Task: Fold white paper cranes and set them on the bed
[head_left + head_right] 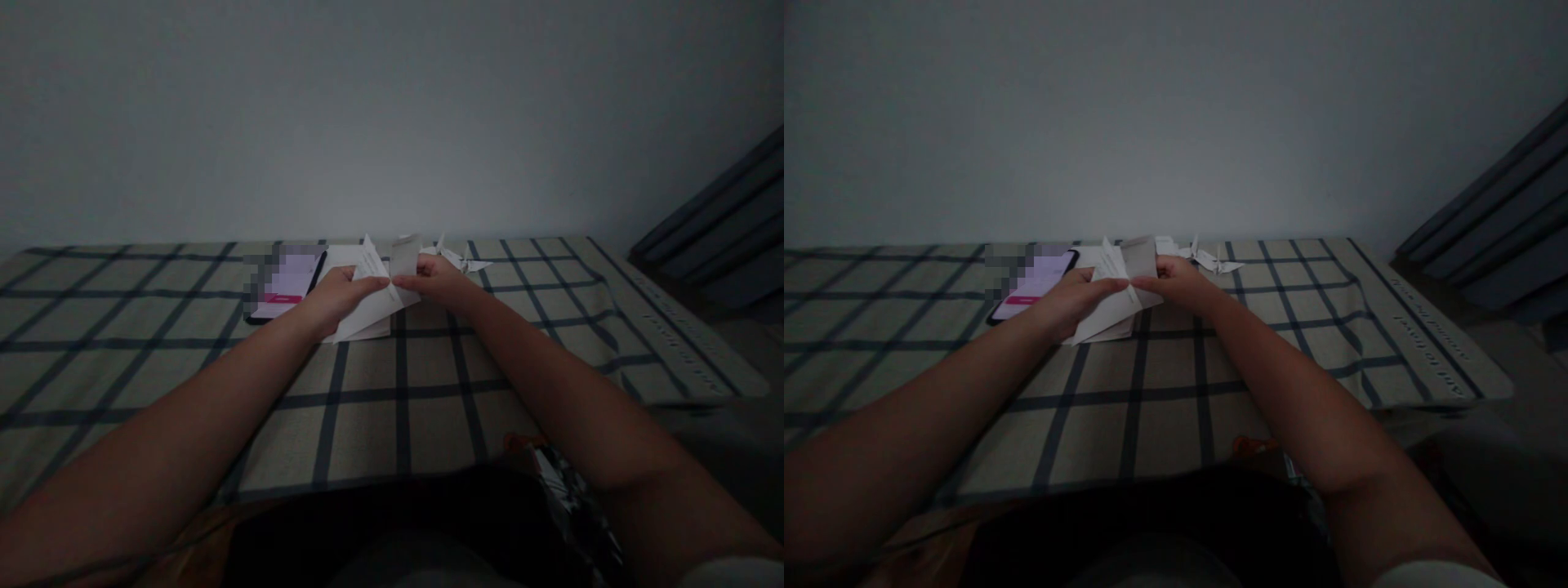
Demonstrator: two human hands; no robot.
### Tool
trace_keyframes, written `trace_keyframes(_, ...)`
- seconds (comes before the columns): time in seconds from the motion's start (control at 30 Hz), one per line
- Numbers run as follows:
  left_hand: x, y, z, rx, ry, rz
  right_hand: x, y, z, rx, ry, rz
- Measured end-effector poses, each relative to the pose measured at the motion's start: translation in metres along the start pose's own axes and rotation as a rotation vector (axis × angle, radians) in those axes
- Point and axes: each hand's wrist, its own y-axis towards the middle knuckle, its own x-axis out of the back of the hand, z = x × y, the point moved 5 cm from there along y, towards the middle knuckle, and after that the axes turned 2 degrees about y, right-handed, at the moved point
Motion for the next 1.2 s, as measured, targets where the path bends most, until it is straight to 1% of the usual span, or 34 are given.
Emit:
trace_keyframes(0.2,0.0,0.003,0.001,-0.038,-0.016,0.026,0.005,-0.001,-0.002,-0.017,-0.091,0.014)
trace_keyframes(0.43,0.0,0.002,-0.001,-0.076,0.042,0.017,0.004,0.0,-0.009,-0.051,-0.029,0.048)
trace_keyframes(0.57,-0.001,0.0,-0.004,-0.098,0.074,0.016,0.0,0.0,-0.004,-0.054,-0.018,0.075)
trace_keyframes(0.67,-0.001,-0.001,-0.004,-0.07,0.036,0.018,-0.002,0.0,0.002,0.001,-0.024,0.051)
trace_keyframes(0.77,-0.001,0.0,-0.002,-0.041,0.006,0.02,-0.003,0.001,0.006,0.04,0.021,0.009)
trace_keyframes(0.83,0.0,0.0,-0.002,-0.05,0.006,0.016,-0.003,0.001,0.005,0.03,0.038,-0.003)
trace_keyframes(0.93,0.001,0.002,-0.001,-0.046,0.015,0.004,-0.002,0.0,0.002,-0.006,0.032,0.013)
trace_keyframes(1.2,-0.001,-0.001,-0.003,-0.042,0.012,-0.014,0.005,-0.003,0.001,-0.028,-0.098,-0.001)
